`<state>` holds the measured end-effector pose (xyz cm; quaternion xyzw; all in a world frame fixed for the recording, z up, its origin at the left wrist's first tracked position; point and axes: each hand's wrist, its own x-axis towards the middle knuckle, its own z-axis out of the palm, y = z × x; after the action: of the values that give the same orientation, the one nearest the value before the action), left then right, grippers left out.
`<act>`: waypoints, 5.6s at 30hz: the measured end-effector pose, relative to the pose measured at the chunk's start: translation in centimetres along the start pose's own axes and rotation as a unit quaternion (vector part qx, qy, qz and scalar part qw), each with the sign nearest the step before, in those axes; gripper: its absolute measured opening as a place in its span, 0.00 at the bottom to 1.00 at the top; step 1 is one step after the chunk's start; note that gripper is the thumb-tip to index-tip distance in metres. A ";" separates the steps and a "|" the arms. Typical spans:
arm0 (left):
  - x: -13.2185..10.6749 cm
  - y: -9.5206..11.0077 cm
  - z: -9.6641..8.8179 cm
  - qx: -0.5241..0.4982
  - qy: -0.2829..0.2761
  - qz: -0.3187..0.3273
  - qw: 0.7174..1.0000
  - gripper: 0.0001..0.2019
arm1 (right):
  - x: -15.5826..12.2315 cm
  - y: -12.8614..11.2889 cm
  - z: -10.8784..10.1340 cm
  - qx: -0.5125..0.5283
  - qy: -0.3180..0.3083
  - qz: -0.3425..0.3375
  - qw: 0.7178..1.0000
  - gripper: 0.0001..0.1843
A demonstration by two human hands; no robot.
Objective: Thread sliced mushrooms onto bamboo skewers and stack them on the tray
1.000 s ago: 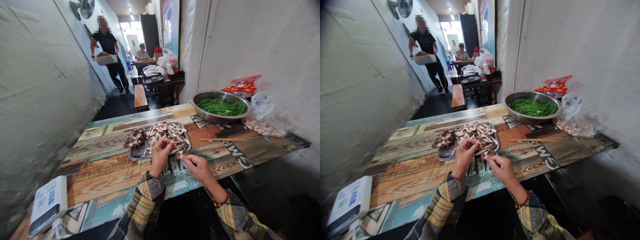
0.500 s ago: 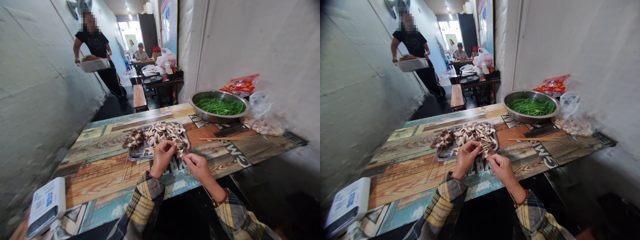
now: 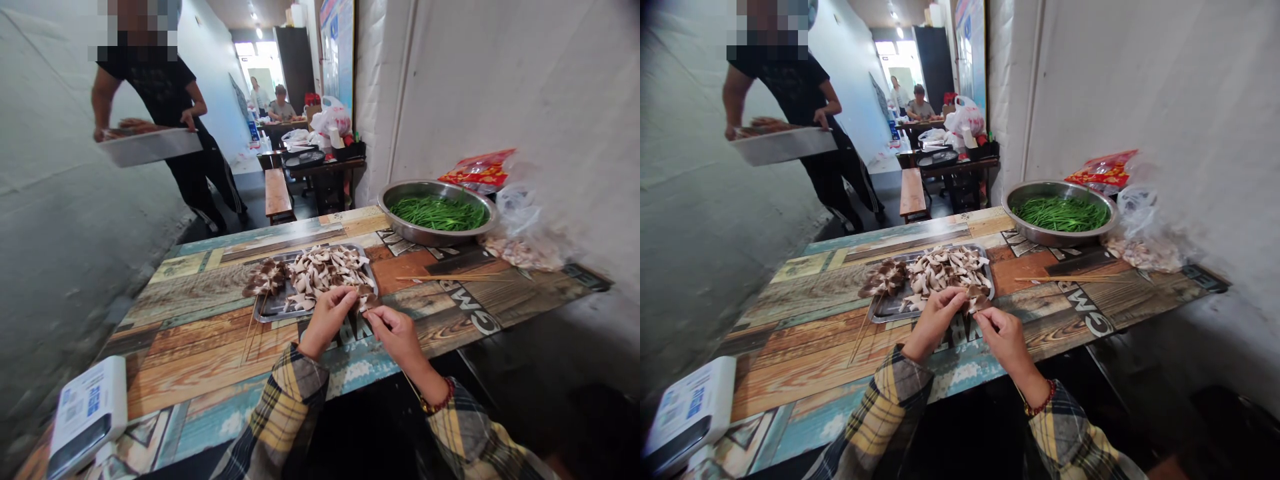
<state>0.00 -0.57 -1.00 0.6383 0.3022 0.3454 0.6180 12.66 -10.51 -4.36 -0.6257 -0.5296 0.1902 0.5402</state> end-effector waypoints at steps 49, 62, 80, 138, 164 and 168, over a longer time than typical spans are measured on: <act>1.1 -1.0 -3.8 0.247 0.222 0.135 0.934 0.09 | -0.1 1.5 -0.2 0.097 0.079 0.072 0.989 0.19; -0.8 -0.3 -6.3 0.459 0.060 0.164 0.871 0.11 | 0.0 0.9 -0.3 0.070 0.075 0.061 0.993 0.18; -0.7 -0.1 -4.8 -0.017 0.101 0.001 0.995 0.12 | -0.3 0.9 -0.2 0.064 0.005 0.034 0.997 0.17; -0.8 -0.1 -3.2 -0.111 0.117 -0.036 0.986 0.13 | -0.3 0.0 0.2 -0.024 -0.107 -0.058 0.992 0.15; -0.9 0.3 -2.9 -0.131 0.128 -0.037 0.982 0.13 | -0.3 0.0 0.3 -0.041 -0.086 -0.041 0.995 0.16; -0.9 0.3 -2.9 -0.128 0.122 -0.034 0.984 0.12 | -0.3 0.1 0.3 -0.044 -0.086 -0.040 0.995 0.16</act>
<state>-2.89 0.34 -0.78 0.4963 0.3508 0.4353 0.6642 12.29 -10.63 -4.67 -0.6081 -0.6067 0.1983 0.4720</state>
